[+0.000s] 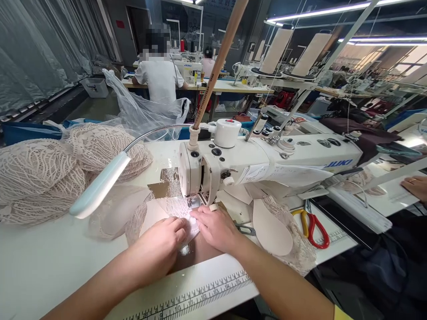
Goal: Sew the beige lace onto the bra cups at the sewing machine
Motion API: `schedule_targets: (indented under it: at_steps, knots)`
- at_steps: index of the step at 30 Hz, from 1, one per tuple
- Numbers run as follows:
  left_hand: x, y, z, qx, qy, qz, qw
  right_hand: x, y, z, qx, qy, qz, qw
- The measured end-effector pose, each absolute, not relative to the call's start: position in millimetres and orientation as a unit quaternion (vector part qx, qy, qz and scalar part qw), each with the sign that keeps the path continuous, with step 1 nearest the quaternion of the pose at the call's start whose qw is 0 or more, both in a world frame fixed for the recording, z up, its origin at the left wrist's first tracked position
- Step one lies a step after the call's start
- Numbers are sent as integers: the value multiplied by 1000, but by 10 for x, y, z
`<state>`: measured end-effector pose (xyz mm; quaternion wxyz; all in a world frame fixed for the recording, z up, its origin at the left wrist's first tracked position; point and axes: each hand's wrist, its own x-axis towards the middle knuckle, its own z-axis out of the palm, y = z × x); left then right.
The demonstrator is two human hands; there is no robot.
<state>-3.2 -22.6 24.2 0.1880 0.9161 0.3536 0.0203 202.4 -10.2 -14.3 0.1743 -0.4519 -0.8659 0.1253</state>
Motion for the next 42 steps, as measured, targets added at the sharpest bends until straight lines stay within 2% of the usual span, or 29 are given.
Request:
schedule_targets:
  at_steps: [3, 9, 18, 22, 24, 27, 30, 37, 42]
  knots:
    - [-64, -154, 204, 889, 393, 33, 233, 2044, -100, -132, -458, -859, 143, 177]
    - [-254, 95, 213, 795, 419, 81, 431, 2016, -65, -131, -448, -852, 188, 194]
    - [-242, 77, 131, 751, 410, 127, 502, 1938, -55, -169, -450, -830, 226, 240]
    - [-210, 38, 195, 748, 343, 114, 556, 1962, -68, -130, -434, -840, 240, 218]
    - [-187, 14, 226, 773, 350, 100, 520, 1956, -70, -115, -430, -852, 224, 198]
    - [-165, -18, 234, 830, 378, 91, 399, 1953, -82, -104, -410, -874, 191, 179]
    - [-159, -36, 198, 870, 364, 79, 322, 1994, -117, -110, -375, -896, 164, 172]
    - [-150, -59, 123, 912, 319, 68, 248, 2143, -186, -172, -356, -906, 137, 182]
    - [-119, -56, 69, 909, 334, 109, 225, 2145, -198, -164, -351, -916, 110, 161]
